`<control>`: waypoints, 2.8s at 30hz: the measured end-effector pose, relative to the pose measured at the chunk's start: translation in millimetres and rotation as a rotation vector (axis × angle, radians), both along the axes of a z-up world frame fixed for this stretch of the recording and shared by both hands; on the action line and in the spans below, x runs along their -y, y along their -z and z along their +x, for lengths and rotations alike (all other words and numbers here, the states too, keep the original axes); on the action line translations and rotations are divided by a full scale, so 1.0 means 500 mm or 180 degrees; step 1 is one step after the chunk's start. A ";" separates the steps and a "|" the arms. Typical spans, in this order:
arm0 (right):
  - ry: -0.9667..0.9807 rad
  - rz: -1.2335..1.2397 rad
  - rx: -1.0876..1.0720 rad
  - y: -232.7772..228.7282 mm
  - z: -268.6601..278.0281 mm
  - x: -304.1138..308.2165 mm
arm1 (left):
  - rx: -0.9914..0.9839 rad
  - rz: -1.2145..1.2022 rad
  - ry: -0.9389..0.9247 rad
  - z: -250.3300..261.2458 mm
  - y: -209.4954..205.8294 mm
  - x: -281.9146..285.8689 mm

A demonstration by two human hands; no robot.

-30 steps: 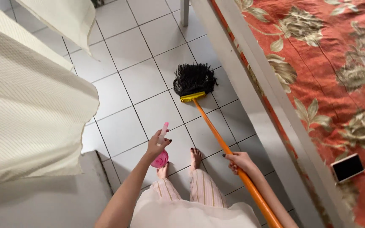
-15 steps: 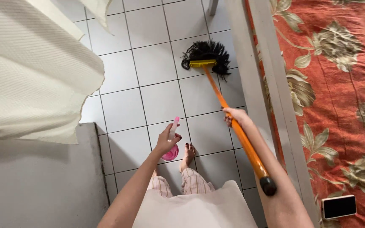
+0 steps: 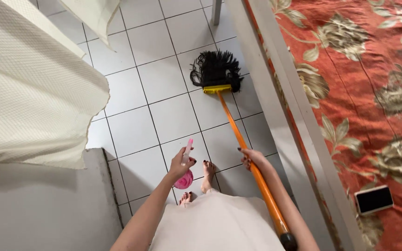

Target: Mop the tiled floor in a room using a spray bottle and a mop.

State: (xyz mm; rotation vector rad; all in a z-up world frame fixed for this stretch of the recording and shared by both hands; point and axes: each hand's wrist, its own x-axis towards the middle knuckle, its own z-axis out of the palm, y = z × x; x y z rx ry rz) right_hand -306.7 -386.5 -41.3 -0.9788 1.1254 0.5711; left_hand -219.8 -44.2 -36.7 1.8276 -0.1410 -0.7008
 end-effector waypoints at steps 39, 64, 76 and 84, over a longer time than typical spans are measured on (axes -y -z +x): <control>-0.0884 -0.0197 -0.0102 0.210 -0.087 0.392 | 0.0186 0.0253 -0.0425 -0.058 -0.043 0.206; -0.0488 0.0179 -0.0353 0.003 0.010 0.243 | -0.0851 0.1600 -0.1575 -0.030 -0.165 0.058; -0.1278 -0.0321 -0.0005 -0.102 -0.243 -0.062 | -0.0642 0.2057 -0.1065 -0.079 -0.145 -0.101; -0.1813 -0.0326 0.0407 -0.050 -0.306 -0.328 | -0.0483 0.1679 -0.1694 -0.078 -0.199 -0.232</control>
